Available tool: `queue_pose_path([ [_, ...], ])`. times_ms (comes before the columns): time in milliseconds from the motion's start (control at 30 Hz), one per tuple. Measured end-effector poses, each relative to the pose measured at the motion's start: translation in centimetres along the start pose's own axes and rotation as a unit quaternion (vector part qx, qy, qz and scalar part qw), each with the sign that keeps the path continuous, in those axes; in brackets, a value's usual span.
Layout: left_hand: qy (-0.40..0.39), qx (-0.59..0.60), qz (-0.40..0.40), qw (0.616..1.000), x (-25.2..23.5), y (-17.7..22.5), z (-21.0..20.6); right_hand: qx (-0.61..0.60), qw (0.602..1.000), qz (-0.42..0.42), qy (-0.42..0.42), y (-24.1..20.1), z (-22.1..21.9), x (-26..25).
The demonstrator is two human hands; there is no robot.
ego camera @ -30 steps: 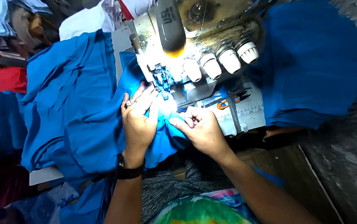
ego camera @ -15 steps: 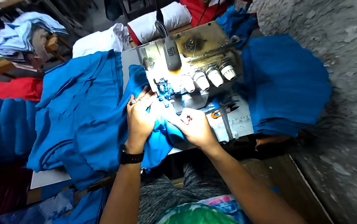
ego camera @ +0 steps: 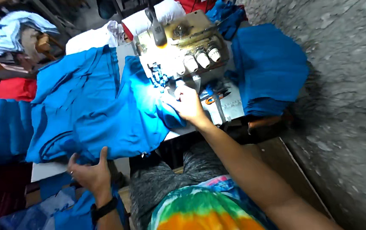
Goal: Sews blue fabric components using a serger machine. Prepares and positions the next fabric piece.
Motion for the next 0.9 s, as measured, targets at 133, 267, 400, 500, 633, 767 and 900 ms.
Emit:
queue_pose_path([
  [133,-0.100,-0.052,-0.002,0.994,-1.5,-1.6,3.7,0.027,0.999,-0.009,-0.042,-0.4,0.8,-0.6],
  [267,-0.140,-0.042,-0.108,0.983,-10.5,-2.2,11.4,0.082,0.986,-0.013,-0.143,-1.1,4.2,-1.1],
  [400,-0.060,-0.082,-0.141,0.985,-16.7,5.3,8.3,-0.057,0.970,-0.100,-0.214,-0.5,3.5,0.5],
  [500,-0.080,0.025,-0.194,0.977,-8.8,9.3,3.0,-0.163,0.958,-0.134,-0.194,0.2,3.0,2.0],
  [633,-0.255,0.387,0.188,0.866,1.2,9.4,-5.7,-0.196,0.947,-0.146,-0.207,0.8,3.9,2.9],
  [767,-0.208,0.500,0.272,0.795,2.2,10.1,-8.7,-0.229,0.919,-0.186,-0.263,0.6,5.4,2.6],
  [900,-0.225,0.463,0.210,0.832,-0.8,10.0,-7.8,-0.217,0.919,-0.183,-0.275,0.4,6.1,3.3],
])
Point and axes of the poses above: each hand's wrist, its own x-axis away from the middle knuckle, its own z-axis out of the back of the hand, y = z × x, the point moved 2 cm from there along -x, towards the middle knuckle, and after that the axes turned 1 degree about x, right-handed, at the moved point
